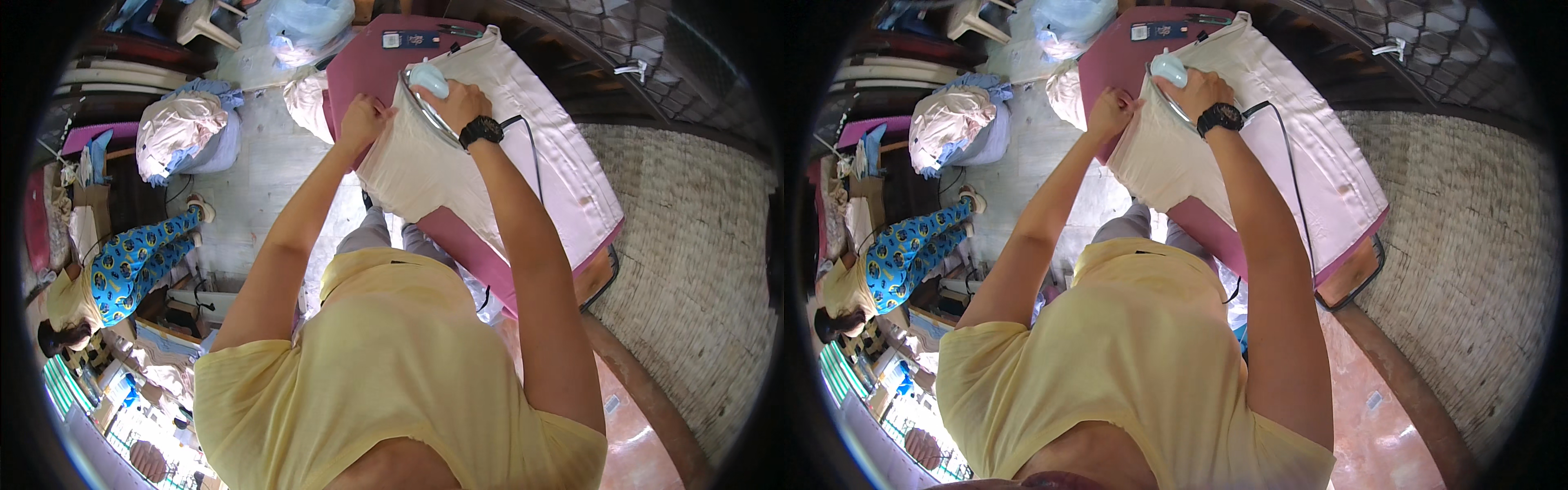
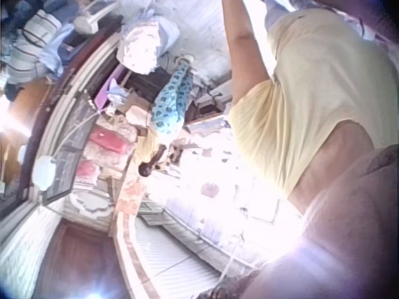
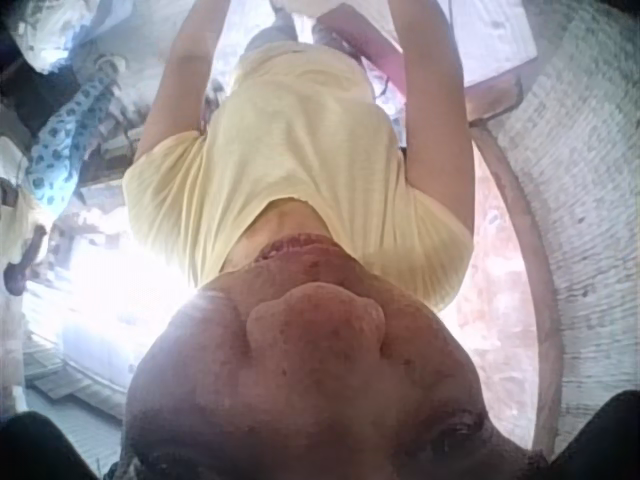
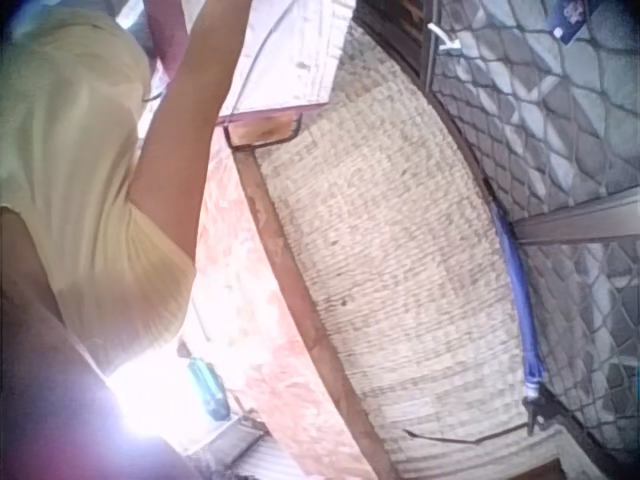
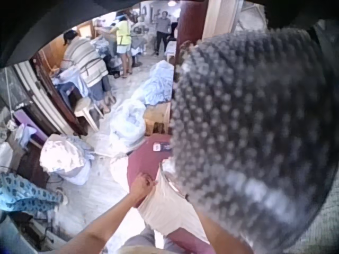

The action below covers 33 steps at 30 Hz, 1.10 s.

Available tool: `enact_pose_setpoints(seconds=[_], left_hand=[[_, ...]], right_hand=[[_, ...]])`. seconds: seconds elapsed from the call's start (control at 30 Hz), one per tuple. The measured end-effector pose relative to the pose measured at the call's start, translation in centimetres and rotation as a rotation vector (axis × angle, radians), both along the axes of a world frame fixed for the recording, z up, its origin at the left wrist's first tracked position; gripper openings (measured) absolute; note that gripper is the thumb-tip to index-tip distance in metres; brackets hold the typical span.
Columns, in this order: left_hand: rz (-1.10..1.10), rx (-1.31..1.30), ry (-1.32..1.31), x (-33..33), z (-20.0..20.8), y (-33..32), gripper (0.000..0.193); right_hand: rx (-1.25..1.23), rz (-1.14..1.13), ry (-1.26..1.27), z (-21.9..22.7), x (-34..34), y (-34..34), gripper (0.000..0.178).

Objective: The person irons a shirt and a piece of fabric, smoothing the items on an ironing board, applying an iron to the sleeves and torso, and subsequently folding them.

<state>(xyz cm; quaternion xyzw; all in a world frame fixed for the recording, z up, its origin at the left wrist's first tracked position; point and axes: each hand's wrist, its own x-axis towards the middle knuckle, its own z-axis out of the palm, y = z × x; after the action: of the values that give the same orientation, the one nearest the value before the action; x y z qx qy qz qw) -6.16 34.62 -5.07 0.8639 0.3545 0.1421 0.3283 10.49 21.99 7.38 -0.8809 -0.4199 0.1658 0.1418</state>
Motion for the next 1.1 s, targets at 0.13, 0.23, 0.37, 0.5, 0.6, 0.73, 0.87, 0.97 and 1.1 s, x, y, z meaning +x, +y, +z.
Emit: enact_pose_setpoints(seconds=[0.13, 0.23, 0.37, 0.5, 0.6, 0.73, 0.87, 0.97, 1.1], left_hand=[[0.153, -0.089, 0.003, -1.6, 0.0, -1.5, 0.025], [0.193, -0.157, -0.043, -2.1, 0.0, -1.3, 0.026], [0.157, -0.207, -0.039, -3.1, -0.2, -1.2, 0.025], [0.202, -0.250, -0.147, -2.8, -0.4, -1.6, 0.024], [0.225, -0.299, -0.165, -2.5, -0.1, -1.7, 0.025], [0.220, -0.296, -0.145, -2.8, -0.1, -1.2, 0.025], [0.199, -0.276, -0.101, -2.9, 0.5, -0.9, 0.022], [0.198, -0.282, -0.071, -3.1, 0.0, -0.7, 0.021], [0.214, -0.296, -0.148, -2.9, 0.1, -1.3, 0.021]], right_hand=[[-0.001, 0.091, 0.000, 0.4, -0.7, 1.4, 0.075], [-0.041, 0.075, -0.013, 0.0, -0.8, 2.7, 0.075], [-0.038, 0.213, 0.014, 0.2, -1.8, 3.2, 0.078], [-0.051, 0.157, -0.006, -0.8, -1.6, 5.5, 0.081], [-0.076, 0.211, -0.032, -0.7, -1.7, 5.9, 0.081], [-0.152, 0.207, 0.053, 0.5, -0.4, 2.3, 0.072], [-0.068, 0.201, 0.105, 1.6, 1.5, -6.6, 0.058], [-0.077, 0.175, 0.106, 0.9, 2.0, -9.9, 0.058], [-0.002, 0.232, 0.053, 0.0, 0.2, -5.8, 0.063]])
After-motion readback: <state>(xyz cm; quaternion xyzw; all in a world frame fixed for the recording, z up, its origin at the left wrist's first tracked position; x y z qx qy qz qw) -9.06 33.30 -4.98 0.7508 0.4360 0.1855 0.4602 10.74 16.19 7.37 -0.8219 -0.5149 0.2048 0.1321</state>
